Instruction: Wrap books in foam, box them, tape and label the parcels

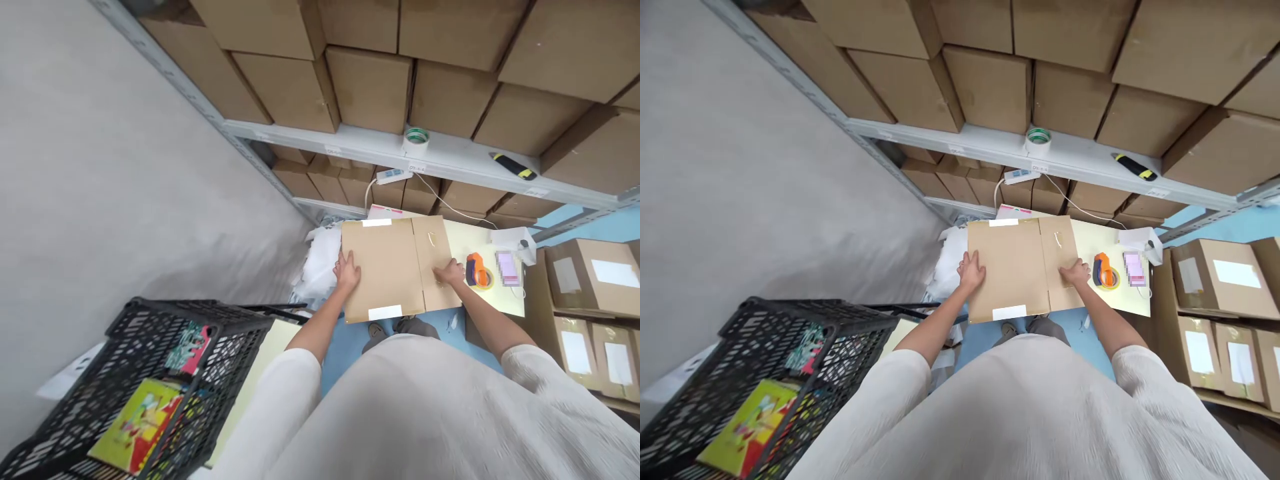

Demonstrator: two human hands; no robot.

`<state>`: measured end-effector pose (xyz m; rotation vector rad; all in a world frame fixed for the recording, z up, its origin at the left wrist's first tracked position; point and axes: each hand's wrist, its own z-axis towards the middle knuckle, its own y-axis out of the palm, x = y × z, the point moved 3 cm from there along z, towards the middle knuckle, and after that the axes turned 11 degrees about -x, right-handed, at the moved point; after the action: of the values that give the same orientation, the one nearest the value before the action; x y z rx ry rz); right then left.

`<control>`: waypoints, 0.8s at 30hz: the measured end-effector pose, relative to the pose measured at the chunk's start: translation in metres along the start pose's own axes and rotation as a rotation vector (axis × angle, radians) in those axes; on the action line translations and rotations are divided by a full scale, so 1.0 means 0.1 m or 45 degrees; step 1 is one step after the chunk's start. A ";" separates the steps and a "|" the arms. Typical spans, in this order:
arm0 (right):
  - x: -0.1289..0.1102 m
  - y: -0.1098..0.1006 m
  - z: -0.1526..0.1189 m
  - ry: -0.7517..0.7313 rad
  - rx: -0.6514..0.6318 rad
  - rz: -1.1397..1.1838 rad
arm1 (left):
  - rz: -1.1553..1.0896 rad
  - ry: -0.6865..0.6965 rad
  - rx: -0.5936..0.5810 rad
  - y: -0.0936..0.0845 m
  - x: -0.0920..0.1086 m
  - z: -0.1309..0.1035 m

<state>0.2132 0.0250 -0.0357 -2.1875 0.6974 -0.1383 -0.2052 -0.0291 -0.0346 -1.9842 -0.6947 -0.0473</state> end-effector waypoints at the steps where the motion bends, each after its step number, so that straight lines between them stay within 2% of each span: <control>1: 0.05 0.01 0.03 0.024 -0.013 0.015 | 0.018 0.004 -0.013 -0.01 0.07 0.08; 5: 0.18 0.05 0.17 0.089 -0.062 0.061 | 0.068 0.011 -0.050 -0.03 0.33 0.35; 9: 0.26 0.09 0.27 0.122 -0.095 0.105 | 0.063 0.026 -0.080 -0.06 0.45 0.56; 18: 0.27 0.19 0.20 0.211 -0.088 0.135 | -0.043 0.123 -0.154 -0.05 0.52 1.08; 24: 0.25 0.27 0.11 0.230 -0.124 0.175 | -0.229 0.191 -0.305 -0.04 0.48 1.40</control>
<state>0.2259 0.0058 -0.0665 -2.2295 0.9714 -0.2370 -0.2025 0.1097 -0.0868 -2.1130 -0.7970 -0.4003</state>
